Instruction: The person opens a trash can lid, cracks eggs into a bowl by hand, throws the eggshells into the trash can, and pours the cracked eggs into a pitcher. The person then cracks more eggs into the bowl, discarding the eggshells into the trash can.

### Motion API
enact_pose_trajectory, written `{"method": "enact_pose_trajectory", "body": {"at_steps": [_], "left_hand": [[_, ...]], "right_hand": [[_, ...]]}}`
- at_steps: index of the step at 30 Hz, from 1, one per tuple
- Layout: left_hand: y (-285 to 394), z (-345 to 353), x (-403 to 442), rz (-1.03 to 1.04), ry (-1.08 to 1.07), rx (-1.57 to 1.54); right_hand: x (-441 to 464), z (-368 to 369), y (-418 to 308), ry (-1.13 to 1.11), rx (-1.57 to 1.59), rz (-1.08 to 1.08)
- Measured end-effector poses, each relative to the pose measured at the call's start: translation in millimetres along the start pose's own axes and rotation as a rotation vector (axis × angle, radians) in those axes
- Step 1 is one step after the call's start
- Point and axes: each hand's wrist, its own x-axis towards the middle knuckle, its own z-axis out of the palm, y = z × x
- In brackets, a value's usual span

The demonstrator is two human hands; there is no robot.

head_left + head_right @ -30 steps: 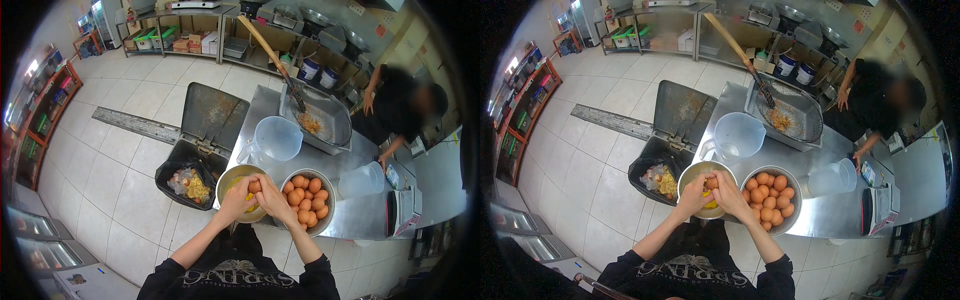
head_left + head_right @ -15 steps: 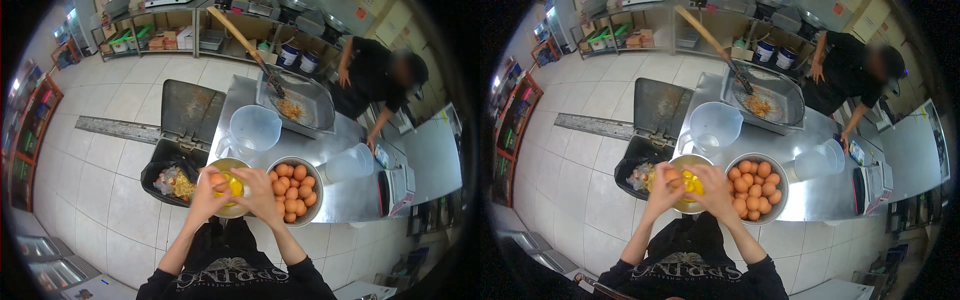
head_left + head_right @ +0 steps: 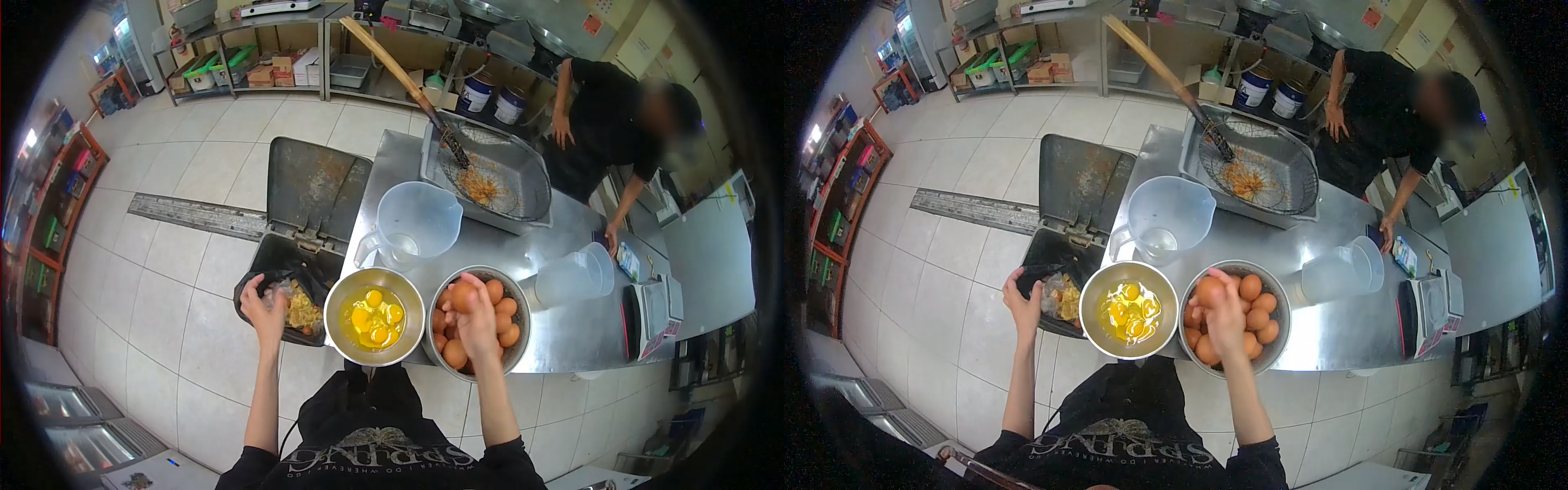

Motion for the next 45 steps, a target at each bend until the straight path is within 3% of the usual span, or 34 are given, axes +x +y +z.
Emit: {"method": "enact_pose_trajectory", "body": {"at_steps": [1, 3, 5, 7, 9, 11, 12, 13, 14, 17, 19, 21, 22, 24, 28, 31, 35, 37, 38, 39, 41, 42, 44, 45], "left_hand": [[9, 3, -3, -0.003, 0.001, 0.0], [24, 9, -11, -0.006, -0.026, -0.145], [47, 14, -20, 0.022, 0.018, -0.134], [72, 15, -28, 0.013, -0.026, -0.396], [103, 10, -38, 0.014, -0.212, -0.512], [130, 6, -44, 0.17, -0.524, -0.569], [152, -1, -46, 0.21, -0.631, -0.587], [170, -6, -47, 0.25, -0.738, -0.603], [173, -2, -48, 0.248, -0.733, -0.599], [169, 10, -47, 0.225, -0.751, -0.671], [163, 11, -46, 0.164, -0.773, -0.728], [163, 9, -46, 0.179, -0.769, -0.663], [163, 8, -46, 0.197, -0.765, -0.599], [162, 11, -52, 0.224, -0.72, -0.543], [145, 23, -51, 0.362, -0.567, -0.508], [133, 20, -43, 0.439, -0.626, -0.463], [141, 12, -43, 0.362, -0.724, -0.55], [151, 17, -57, 0.262, -0.656, -0.556], [147, 22, -60, 0.26, -0.555, -0.486], [144, 13, -56, 0.291, -0.534, -0.452], [119, -8, -42, 0.161, -0.468, -0.428], [97, -17, -32, 0.176, -0.429, -0.367], [66, -27, -14, 0.17, -0.365, -0.083], [66, -31, -9, 0.157, -0.31, 0.121]], "right_hand": [[0, 14, 1, -0.002, -0.002, 0.002], [-6, 38, -1, -0.126, -1.26, -0.765], [1, 22, 12, -0.236, -1.321, -0.657], [7, 19, 14, -0.387, -1.526, -0.549], [6, 28, 9, -0.406, -1.471, -0.51], [6, 44, 4, -0.25, -1.147, -0.384], [9, 46, 5, -0.259, -1.145, -0.382], [11, 46, 6, -0.245, -0.803, -0.058], [13, 47, 7, -0.222, -0.451, 0.254], [15, 54, 1, -0.309, -0.429, 0.309], [16, 52, 0, -0.364, -0.582, 0.277], [18, 48, 9, -0.542, -0.893, -0.101], [16, 52, 8, -0.54, -0.89, -0.095], [12, 63, 2, -0.556, -1.247, -0.144], [16, 56, 15, -0.59, -1.292, -0.11], [13, 54, 19, -0.615, -1.268, -0.281], [6, 61, 22, -0.514, -1.24, -0.319], [-4, 69, 19, -0.435, -1.2, -0.34], [-11, 78, 8, -0.385, -1.335, -0.43], [-14, 66, -1, -0.352, -1.403, -0.438], [-23, 43, -21, -0.285, -1.538, -0.449], [-29, 23, -35, -0.295, -1.605, -0.351], [-31, -24, -41, -0.593, -1.606, 0.004], [-31, -26, -35, -0.599, -1.598, 0.0]]}}
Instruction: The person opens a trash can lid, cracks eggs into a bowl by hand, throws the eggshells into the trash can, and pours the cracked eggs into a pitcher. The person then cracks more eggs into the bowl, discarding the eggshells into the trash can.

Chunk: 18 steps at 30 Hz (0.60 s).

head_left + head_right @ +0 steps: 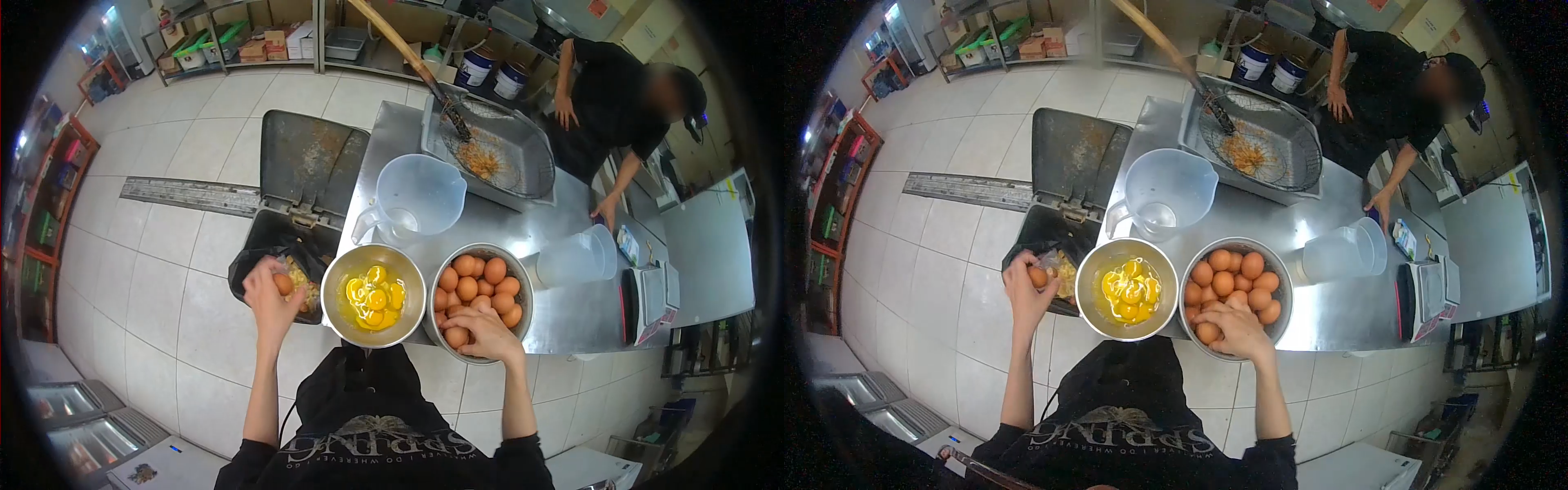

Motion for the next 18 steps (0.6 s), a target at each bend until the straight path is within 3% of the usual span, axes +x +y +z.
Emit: {"method": "enact_pose_trajectory", "body": {"at_steps": [2, 7, 8, 10, 11, 13, 16, 17, 18], "left_hand": [[-23, 11, 4, -0.096, 0.203, 0.213], [-43, 0, 10, -0.114, 0.363, 0.012], [-44, -2, 10, -0.092, 0.411, -0.009], [-46, -3, 9, -0.089, 0.429, -0.002], [-43, -4, 8, -0.11, 0.435, -0.062], [-35, -4, 7, -0.136, 0.451, -0.119], [-19, 2, 5, -0.141, 0.445, -0.179], [-16, 8, 4, -0.174, 0.394, -0.304], [-13, 14, 4, -0.204, 0.341, -0.429]], "right_hand": [[4, 4, 4, -0.154, -0.151, 0.013], [23, -2, 14, -0.116, 0.008, -0.022], [27, 3, 19, 0.053, 0.354, 0.0], [35, 19, 33, 0.215, 0.692, 0.016], [41, 31, 43, 0.264, 1.315, 0.091], [52, 29, 24, 0.288, 1.936, 0.174], [57, 10, -31, 0.595, 1.198, 0.049], [61, 11, -35, 0.714, 0.593, -0.112], [64, 16, -30, 0.716, 0.596, -0.111]]}}
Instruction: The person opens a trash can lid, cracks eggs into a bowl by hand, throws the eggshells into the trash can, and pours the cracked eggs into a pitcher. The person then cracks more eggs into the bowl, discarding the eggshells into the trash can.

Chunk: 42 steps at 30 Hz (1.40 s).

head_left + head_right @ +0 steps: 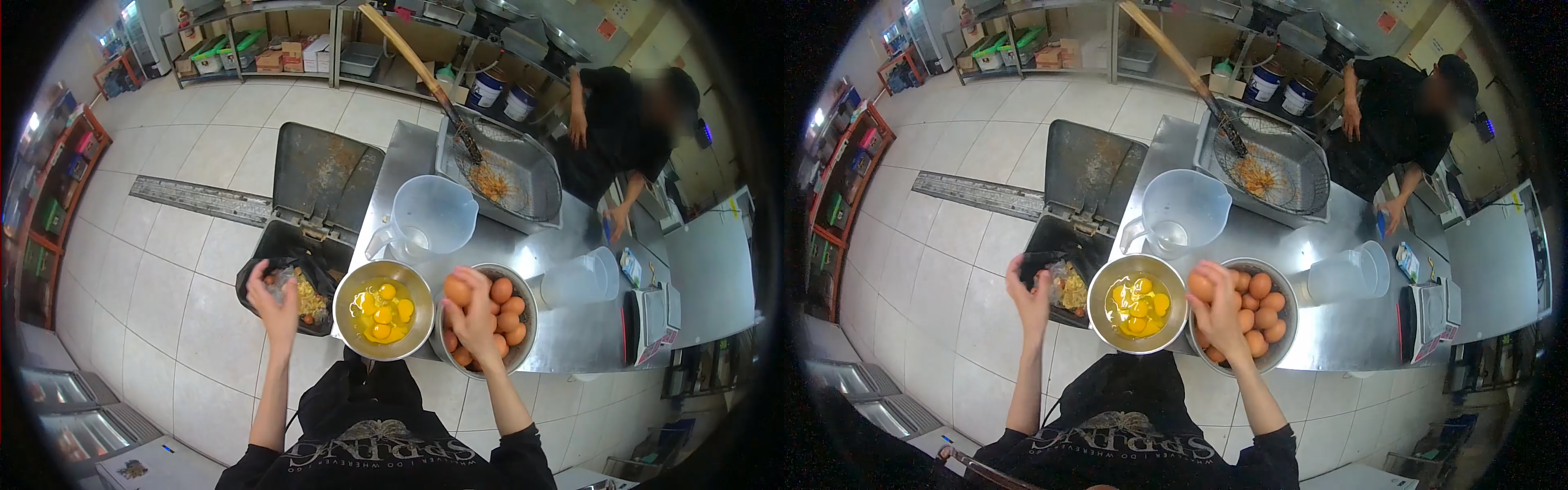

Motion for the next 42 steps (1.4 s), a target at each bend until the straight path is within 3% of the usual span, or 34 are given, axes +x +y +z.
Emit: {"method": "enact_pose_trajectory", "body": {"at_steps": [2, 4, 7, 8, 9, 11, 12, 14, 16, 19, 22, 24, 31, 34, 37, 38, 40, 42], "left_hand": [[13, 15, -8, 0.104, -0.091, -0.054], [31, 32, -21, 0.111, -0.219, -0.244], [67, 45, -34, 0.212, -0.696, -0.256], [88, 47, -38, 0.242, -0.758, -0.306], [104, 48, -41, 0.273, -0.824, -0.356], [106, 56, -42, 0.232, -0.861, -0.377], [105, 58, -41, 0.192, -0.897, -0.401], [99, 59, -43, 0.174, -0.866, -0.438], [93, 59, -45, 0.152, -0.833, -0.475], [90, 57, -47, 0.058, -0.88, -0.425], [91, 58, -52, 0.031, -0.851, -0.332], [79, 62, -58, 0.172, -0.776, -0.29], [50, 58, -57, 0.101, -0.775, -0.238], [49, 54, -48, 0.195, -0.809, -0.192], [61, 61, -58, 0.225, -0.749, -0.267], [68, 62, -65, 0.062, -0.75, -0.252], [74, 47, -59, 0.216, -0.631, -0.094], [55, 18, -36, 0.076, -0.516, -0.13]], "right_hand": [[2, 2, 24, -0.295, -0.585, -0.296], [6, 4, 20, -0.319, -0.57, -0.304], [11, 11, -14, -0.271, -0.326, -0.083], [13, 13, -18, -0.276, -0.324, -0.084], [14, 15, -20, -0.303, 0.053, 0.223], [15, 15, -18, -0.318, 0.435, 0.526], [17, 14, -15, -0.365, 0.511, 0.578], [17, 14, -14, -0.414, 0.589, 0.63], [16, 15, -24, -0.526, 0.287, 0.278], [13, 20, -22, -0.503, 0.085, 0.133], [15, 29, -26, -0.53, -0.054, 0.098], [12, 37, -23, -0.513, -0.093, 0.075], [6, 47, -7, -0.504, -0.18, -0.109], [6, 43, -14, -0.537, -0.21, -0.031], [0, 52, -19, -0.351, -0.214, -0.107], [-4, 44, -26, -0.333, -0.233, -0.083], [-11, 18, -41, -0.258, -0.466, -0.098], [-21, -20, -41, -0.176, -0.63, -0.033]]}}
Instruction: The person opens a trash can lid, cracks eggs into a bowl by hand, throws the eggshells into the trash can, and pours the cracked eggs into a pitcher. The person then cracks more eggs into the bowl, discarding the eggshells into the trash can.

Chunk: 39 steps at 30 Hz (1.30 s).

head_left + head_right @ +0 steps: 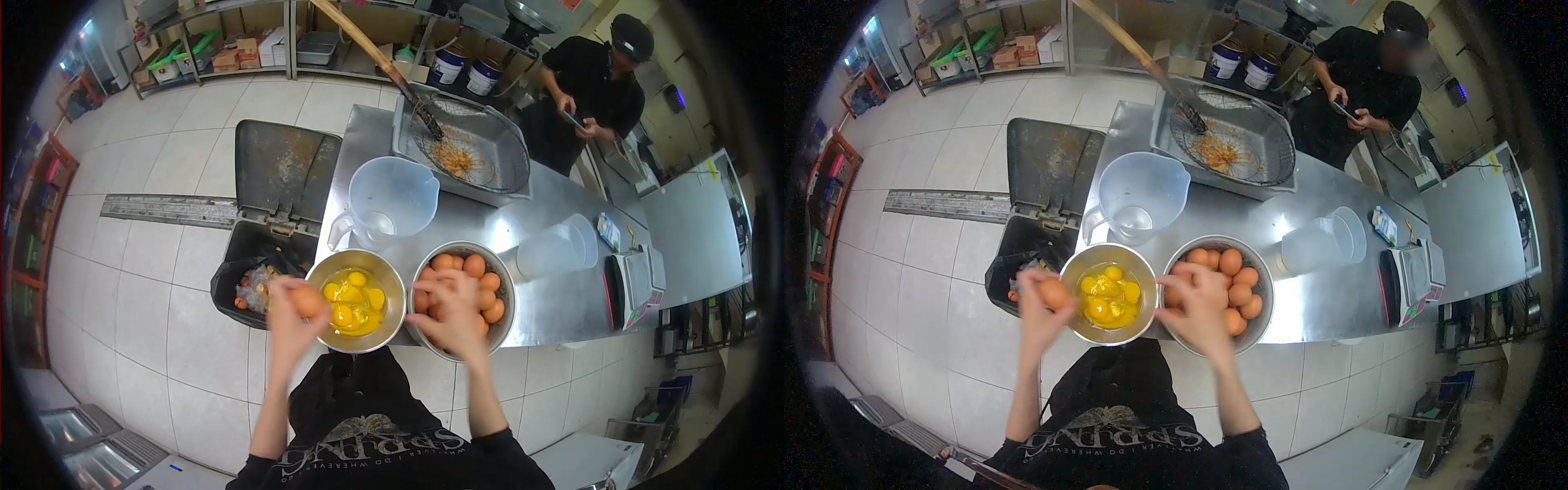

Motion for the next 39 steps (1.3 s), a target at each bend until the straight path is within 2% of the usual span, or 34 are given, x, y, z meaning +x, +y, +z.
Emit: {"method": "enact_pose_trajectory", "body": {"at_steps": [2, 3, 4, 5, 6, 8, 10, 11, 12, 14, 15, 16, 20, 22, 23, 24, 26, 28, 30, 31, 33, 34, 36, 37, 39], "left_hand": [[-24, -37, 5, -0.102, -0.031, 0.486], [-33, -41, 1, -0.106, -0.025, 0.492], [-44, -41, -2, -0.026, 0.069, 0.635], [-54, -41, -1, 0.059, 0.167, 0.775], [-54, -42, 1, 0.061, 0.173, 0.78], [-55, -44, 1, 0.002, 0.201, 0.583], [-53, -45, 4, 0.017, 0.242, 0.552], [-52, -46, 5, 0.03, 0.271, 0.521], [-51, -45, 6, 0.026, 0.274, 0.523], [-46, -39, 10, 0.012, 0.291, 0.357], [-42, -35, 12, 0.008, 0.3, 0.359], [-37, -32, 13, 0.034, 0.318, 0.373], [-28, -25, 14, 0.052, 0.303, 0.379], [-28, -18, 15, 0.066, 0.312, 0.384], [-28, -13, 16, 0.104, 0.289, 0.328], [-27, -8, 17, 0.143, 0.271, 0.27], [-15, 6, 16, 0.06, 0.216, 0.074], [-5, 21, 16, 0.041, 0.048, -0.099], [20, 30, 18, 0.148, -0.213, -0.074], [32, 37, 16, 0.147, -0.208, -0.074], [48, 48, 16, 0.129, -0.304, -0.273], [48, 48, 17, 0.129, -0.305, -0.271], [46, 47, 21, 0.124, -0.286, -0.293], [44, 46, 21, 0.124, -0.287, -0.292], [40, 41, 21, 0.139, -0.287, -0.273]], "right_hand": [[-26, -26, 39, -0.145, -0.164, 0.137], [-34, -30, 45, -0.312, -0.278, 0.247], [-41, -25, 55, -0.307, -0.269, 0.242], [-45, -14, 69, -0.42, -0.204, 0.202], [-44, -10, 72, -0.539, -0.142, 0.16], [-43, -12, 78, -0.544, -0.086, 0.159], [-36, -12, 94, -0.321, 0.65, 0.16], [-39, -6, 95, -0.243, 0.973, 0.362], [-36, 1, 90, -0.249, 0.974, 0.361], [-23, 17, 82, -0.078, 1.949, 0.491], [-14, 23, 73, -0.058, 1.981, 0.48], [-4, 24, 65, -0.069, 1.984, 0.482], [19, 23, 26, -0.024, 1.606, 0.414], [26, 26, 15, 0.169, 0.437, -0.121], [29, 26, 10, 0.162, 0.214, -0.262], [28, 33, 17, 0.164, 0.213, -0.269], [23, 52, 37, -0.085, -0.027, -0.325], [31, 42, 24, -0.124, -0.043, -0.326], [41, 35, 4, -0.045, 0.29, -0.178], [44, 36, -2, -0.048, 0.291, -0.182], [48, 38, -10, -0.162, 0.861, 0.109], [49, 36, -10, -0.161, 0.862, 0.109], [50, 30, -6, -0.378, 1.187, 0.337], [50, 28, -3, -0.377, 1.188, 0.338], [51, 27, 3, -0.374, 0.677, -0.012]]}}
